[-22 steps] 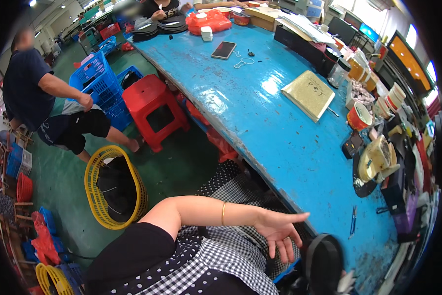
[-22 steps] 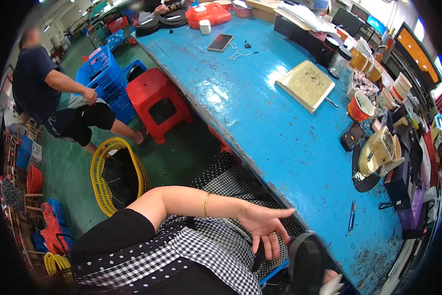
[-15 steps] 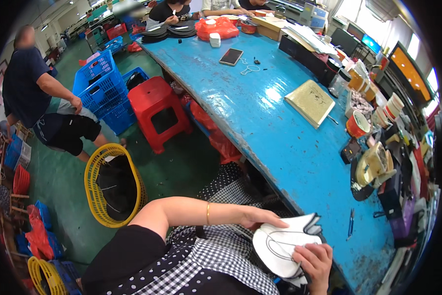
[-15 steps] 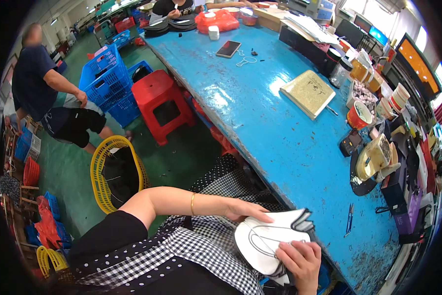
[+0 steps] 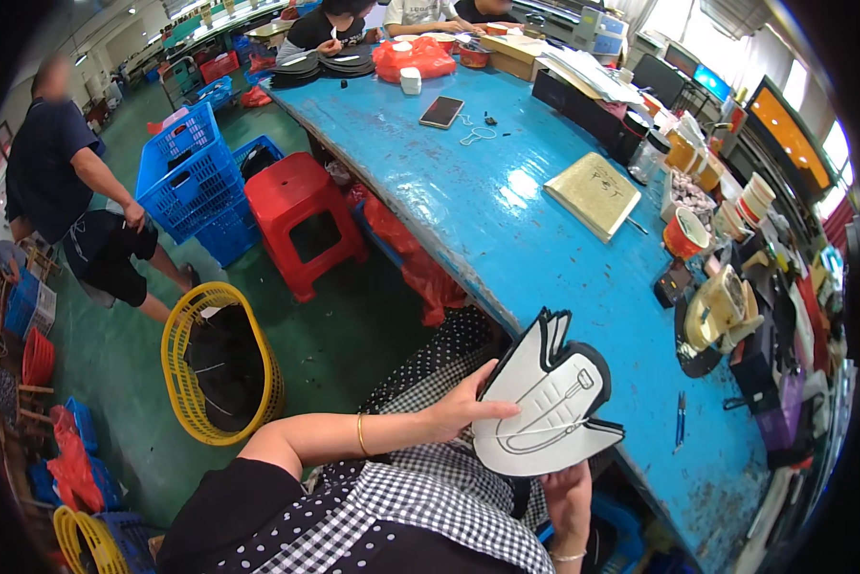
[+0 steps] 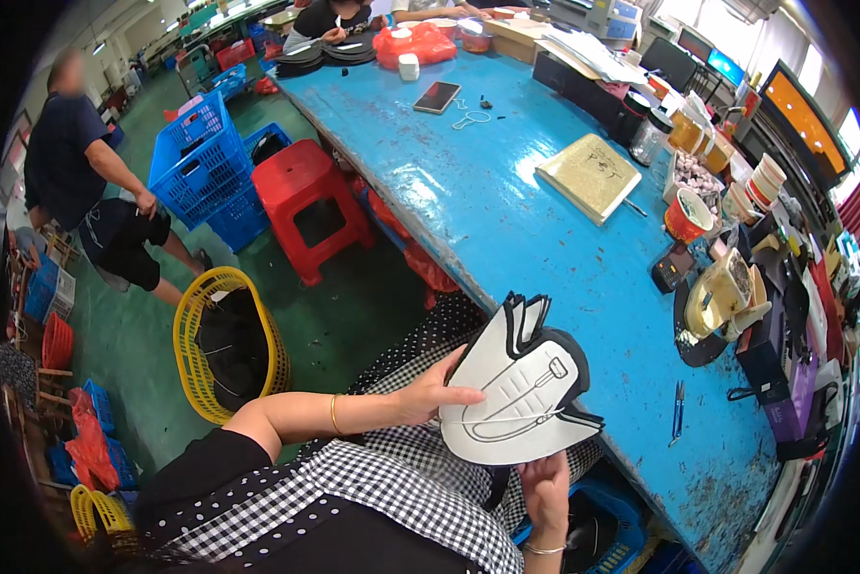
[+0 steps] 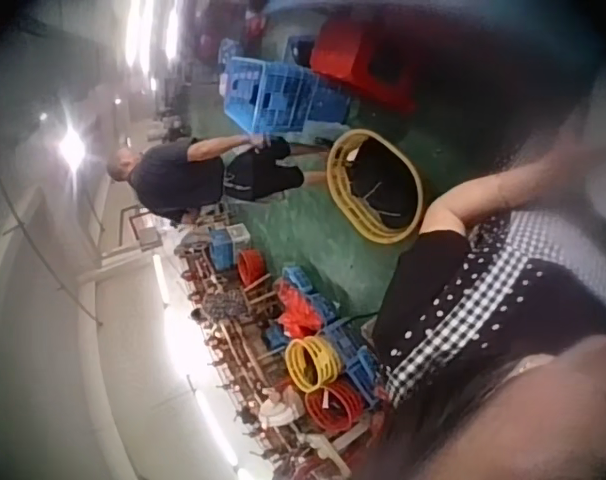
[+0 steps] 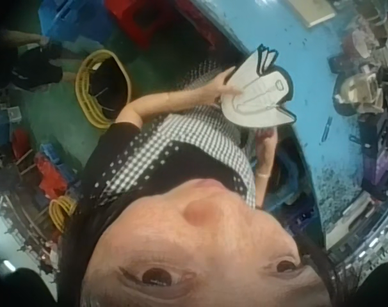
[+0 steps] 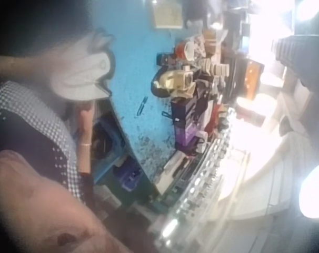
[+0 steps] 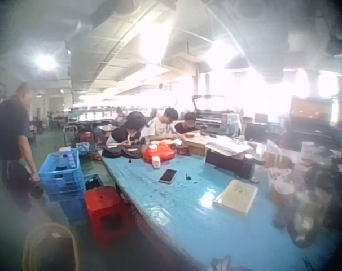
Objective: Applying glue to shoe tongue components and preparing materials.
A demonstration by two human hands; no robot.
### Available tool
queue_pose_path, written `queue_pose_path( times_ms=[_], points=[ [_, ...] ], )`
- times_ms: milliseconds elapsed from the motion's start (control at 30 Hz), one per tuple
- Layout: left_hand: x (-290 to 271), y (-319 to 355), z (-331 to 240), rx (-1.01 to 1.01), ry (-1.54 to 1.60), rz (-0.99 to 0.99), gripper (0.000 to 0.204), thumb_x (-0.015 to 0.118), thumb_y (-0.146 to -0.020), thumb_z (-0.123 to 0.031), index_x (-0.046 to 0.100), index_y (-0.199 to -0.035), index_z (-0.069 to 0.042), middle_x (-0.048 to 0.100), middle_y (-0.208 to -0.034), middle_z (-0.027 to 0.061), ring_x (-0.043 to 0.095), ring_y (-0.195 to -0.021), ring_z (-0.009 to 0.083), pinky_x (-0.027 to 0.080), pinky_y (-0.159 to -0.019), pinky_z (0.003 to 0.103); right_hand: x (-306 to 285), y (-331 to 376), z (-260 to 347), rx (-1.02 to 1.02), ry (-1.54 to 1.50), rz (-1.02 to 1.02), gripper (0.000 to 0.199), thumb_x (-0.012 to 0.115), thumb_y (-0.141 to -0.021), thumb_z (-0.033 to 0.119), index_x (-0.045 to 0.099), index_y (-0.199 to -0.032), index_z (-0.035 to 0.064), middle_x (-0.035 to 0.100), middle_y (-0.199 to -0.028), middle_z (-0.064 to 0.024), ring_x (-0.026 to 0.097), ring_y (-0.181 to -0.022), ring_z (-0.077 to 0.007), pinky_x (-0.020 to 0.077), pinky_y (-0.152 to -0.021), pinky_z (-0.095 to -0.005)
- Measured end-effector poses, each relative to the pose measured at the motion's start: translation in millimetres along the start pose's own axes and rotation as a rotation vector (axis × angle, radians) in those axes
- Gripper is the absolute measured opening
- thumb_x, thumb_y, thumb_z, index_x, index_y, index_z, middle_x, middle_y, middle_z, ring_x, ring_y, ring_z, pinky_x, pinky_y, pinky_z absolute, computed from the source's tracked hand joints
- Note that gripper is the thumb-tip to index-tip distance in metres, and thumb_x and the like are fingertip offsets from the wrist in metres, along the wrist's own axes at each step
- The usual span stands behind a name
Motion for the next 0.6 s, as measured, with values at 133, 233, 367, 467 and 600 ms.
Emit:
queue_pose_path(
  times_ms=[133,233,367,467,600],
  points=[
    [3,5,-6,0.078,-0.355,0.062,0.084,0.077,-0.086,-0.018,0.029,-0.153,-0.004,0.049,-0.141,0.0108,0.045,-0.132,0.0198,0.034,-0.113,0.037,-1,-11,-16,-0.179,0.218,-0.348,0.069,0.067,-0.085,0.017,0.039,-0.145,-0.0026,0.052,-0.141,-0.0165,0.055,-0.128,-0.0307,0.0449,-0.108,-0.0435],
    [10,11,-17,0.0,-0.376,0.124,0.086,0.077,-0.085,-0.031,0.031,-0.152,-0.002,0.048,-0.145,0.0132,0.044,-0.134,0.0228,0.035,-0.113,0.038,19,-14,-3,-0.178,0.22,-0.357,0.075,0.072,-0.08,0.022,0.041,-0.143,-0.003,0.055,-0.136,-0.0165,0.057,-0.123,-0.0301,0.0451,-0.106,-0.0421],
    [-3,15,-11,-0.118,-0.434,0.253,0.075,0.079,-0.083,-0.027,0.044,-0.144,0.0,0.054,-0.139,0.0144,0.05,-0.129,0.0235,0.04,-0.11,0.039,6,1,-4,-0.118,0.394,-0.337,0.077,0.074,-0.076,0.018,0.041,-0.142,-0.0034,0.057,-0.133,-0.017,0.059,-0.12,-0.0297,0.046,-0.104,-0.0393],
    [-10,20,4,-0.045,-0.461,0.232,0.076,0.081,-0.082,-0.023,0.044,-0.144,0.0,0.054,-0.139,0.0134,0.05,-0.129,0.0228,0.041,-0.11,0.038,4,3,-6,-0.154,0.406,-0.366,0.06,0.071,-0.08,0.015,0.049,-0.135,-0.0013,0.063,-0.122,-0.0113,0.064,-0.109,-0.0232,0.0498,-0.096,-0.0354],
    [-15,22,9,-0.096,-0.359,0.209,0.077,0.083,-0.078,-0.016,0.045,-0.143,-0.001,0.057,-0.136,0.0127,0.052,-0.128,0.023,0.042,-0.109,0.039,-17,7,-14,-0.185,0.073,-0.335,0.048,0.063,-0.09,0.021,0.053,-0.132,0.0011,0.065,-0.121,-0.0107,0.065,-0.107,-0.0233,0.0509,-0.096,-0.0368]
  ],
)
Point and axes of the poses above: each hand's wrist, its own y-axis away from the middle knuckle, its own x-axis out of the palm, z = x × y, the point moved 2 cm from there along -y, towards the middle knuckle
